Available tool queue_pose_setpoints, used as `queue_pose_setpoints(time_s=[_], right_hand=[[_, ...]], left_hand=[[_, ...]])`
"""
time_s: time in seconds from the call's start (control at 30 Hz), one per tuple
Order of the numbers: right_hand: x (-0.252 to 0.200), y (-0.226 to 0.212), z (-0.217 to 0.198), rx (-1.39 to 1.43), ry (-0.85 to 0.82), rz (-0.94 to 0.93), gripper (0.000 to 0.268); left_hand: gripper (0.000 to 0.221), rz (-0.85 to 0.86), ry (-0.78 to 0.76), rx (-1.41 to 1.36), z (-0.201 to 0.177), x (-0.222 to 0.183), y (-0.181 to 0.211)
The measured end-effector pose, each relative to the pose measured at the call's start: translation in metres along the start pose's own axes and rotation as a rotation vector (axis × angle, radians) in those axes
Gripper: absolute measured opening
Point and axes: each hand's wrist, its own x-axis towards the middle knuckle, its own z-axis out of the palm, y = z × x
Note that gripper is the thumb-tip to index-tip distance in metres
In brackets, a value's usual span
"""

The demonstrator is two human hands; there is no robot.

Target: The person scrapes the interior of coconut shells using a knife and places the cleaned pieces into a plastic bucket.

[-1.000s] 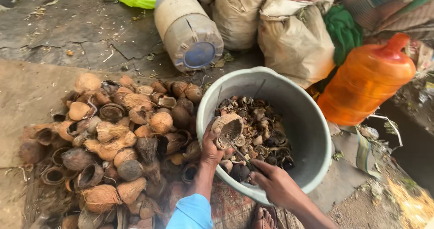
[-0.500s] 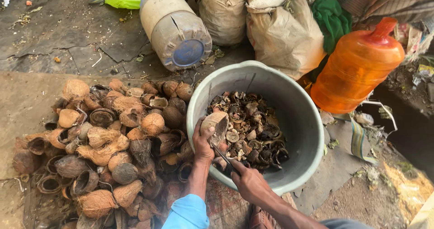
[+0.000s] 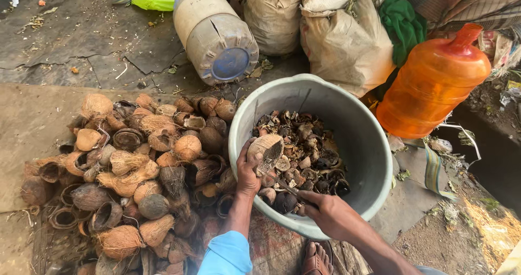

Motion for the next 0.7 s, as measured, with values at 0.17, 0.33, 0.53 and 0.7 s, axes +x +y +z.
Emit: queue_pose_setpoints(time_s=[0.17, 0.33, 0.53, 0.7], right_hand=[[-0.008, -0.007, 0.006, 0.015, -0.001, -0.022, 0.048], [-0.001, -0.032, 0.018, -0.149, -0.062, 0.146, 0.051], [0.016, -0.032, 0.048, -0.218, -0.013, 0.182, 0.052], [0.037, -0.024, 0.052, 0.045, 0.204, -0.023, 0.048]], left_hand=[[0.078, 0.030, -0.035, 0.045, -0.001, 0.002, -0.001], [0.072, 0.078, -0.008, 0.224, 0.009, -0.004, 0.005], [0.076, -0.010, 0.149, 0.173, 0.021, -0.011, 0.006], [0.078, 0.112, 0.218, 0.214, 0.021, -0.002, -0.003]])
